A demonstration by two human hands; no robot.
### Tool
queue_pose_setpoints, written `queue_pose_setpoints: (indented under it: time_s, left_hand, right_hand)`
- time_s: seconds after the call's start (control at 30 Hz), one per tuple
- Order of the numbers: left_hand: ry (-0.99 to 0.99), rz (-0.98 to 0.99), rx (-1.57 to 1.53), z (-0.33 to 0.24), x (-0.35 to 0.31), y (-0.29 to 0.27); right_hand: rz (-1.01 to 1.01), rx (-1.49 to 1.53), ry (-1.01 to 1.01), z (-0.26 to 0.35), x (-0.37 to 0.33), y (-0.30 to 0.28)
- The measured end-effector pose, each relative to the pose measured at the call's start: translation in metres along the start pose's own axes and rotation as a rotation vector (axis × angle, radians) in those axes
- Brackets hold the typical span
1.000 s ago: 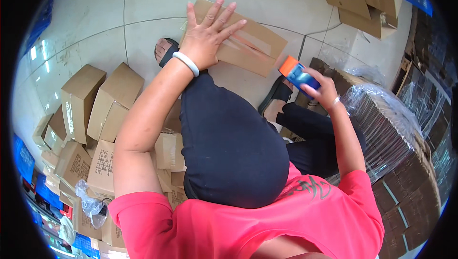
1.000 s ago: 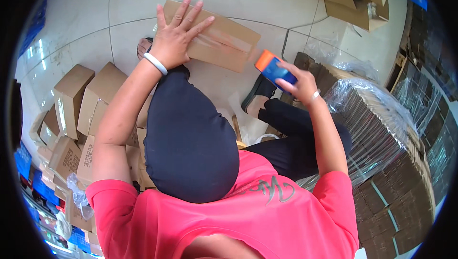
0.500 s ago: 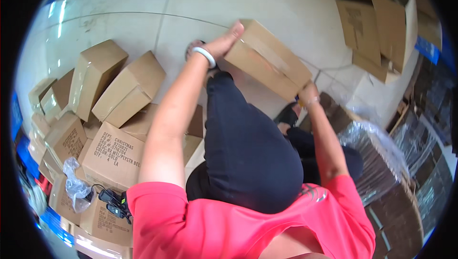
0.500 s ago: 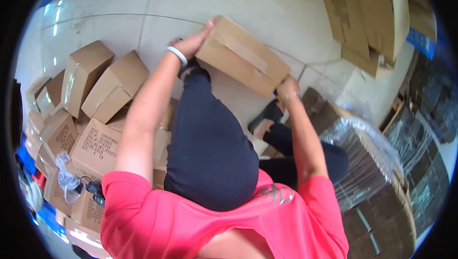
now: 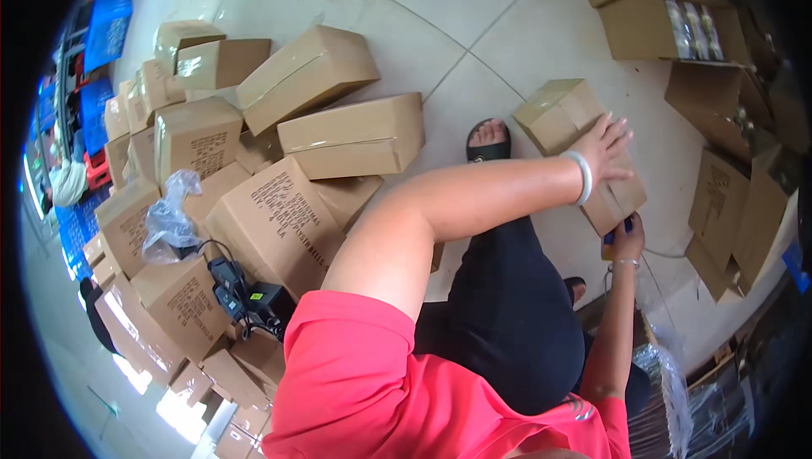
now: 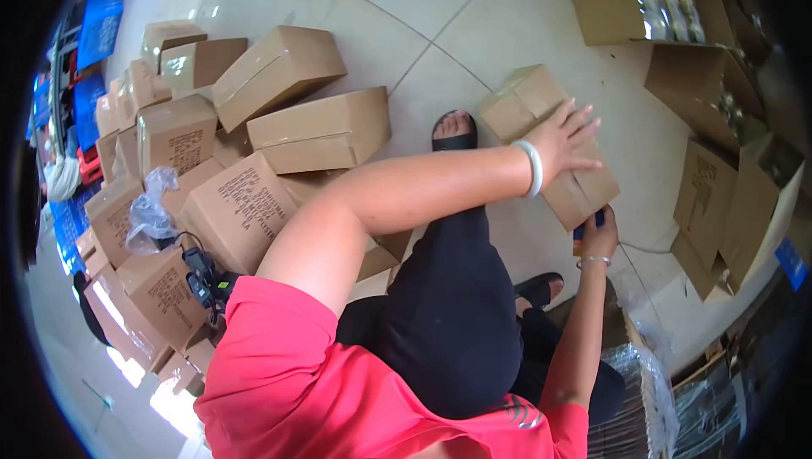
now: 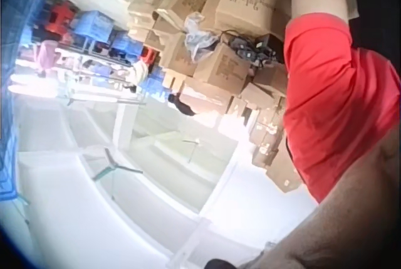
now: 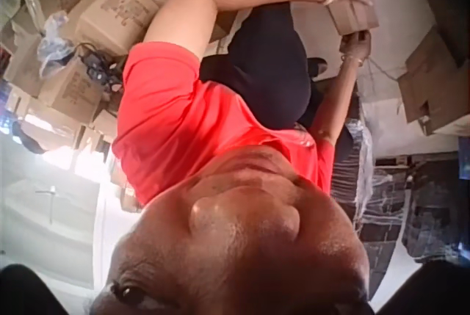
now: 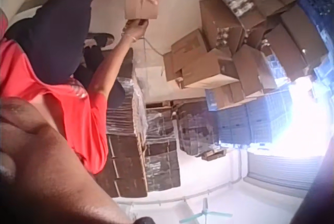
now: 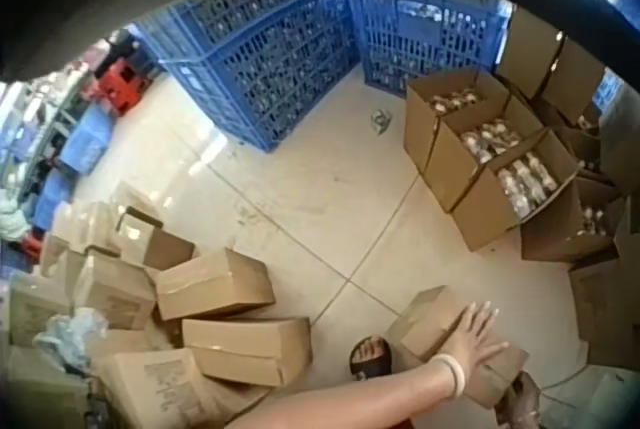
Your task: Packing small containers into cardboard boxes and sealing them with a tape dispenser.
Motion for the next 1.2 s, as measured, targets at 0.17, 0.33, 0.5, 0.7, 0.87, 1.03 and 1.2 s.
queue_pose_setpoints:
  time_s: [0.17,0.33,0.5,0.7,0.87,1.03,1.2]
  left_hand:
    - [0.057,-0.081,-0.015,0.058,-0.045,0.004]
    - [-0.174,-0.432,-0.085,0.115,-0.163,-0.044]
    - [-0.578,-0.366,0.032,0.16,-0.322,-0.13]
    - [-1.068,0.352,0.108,0.19,-0.483,-0.067]
    - [-1.065,0.352,0.034,0.217,-0.327,-0.082]
    - [-0.089,-0.583,-0.277,0.132,-0.026,-0.128]
    - [-0.372,-0.413,-0.129,0.107,0.137,-0.111]
  right_hand:
    - [-0.059,0.218,-0.151,0.003,-0.03,-0.026]
    - [-0.141,0.357,-0.076,-0.017,-0.039,-0.061]
    - [-0.235,0.319,-0.12,-0.018,-0.043,-0.09]
    - [-0.236,0.412,-0.09,0.02,-0.066,-0.129]
    - [-0.311,0.332,-0.083,0.022,-0.092,-0.176]
    - [-0.391,0.291,-0.133,0.022,-0.09,-0.194]
    - [-0.36,0.225,-0.126,0.044,-0.081,-0.183]
Point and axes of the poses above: each hand's wrist, its own x-axis towards the middle knuckle, its own y-axis out of the palm, z = x × y, the point moved 4 cm from there along x, towards the middle knuckle, and after that the axes turned 2 degrees about x, right-handed, at the moved point
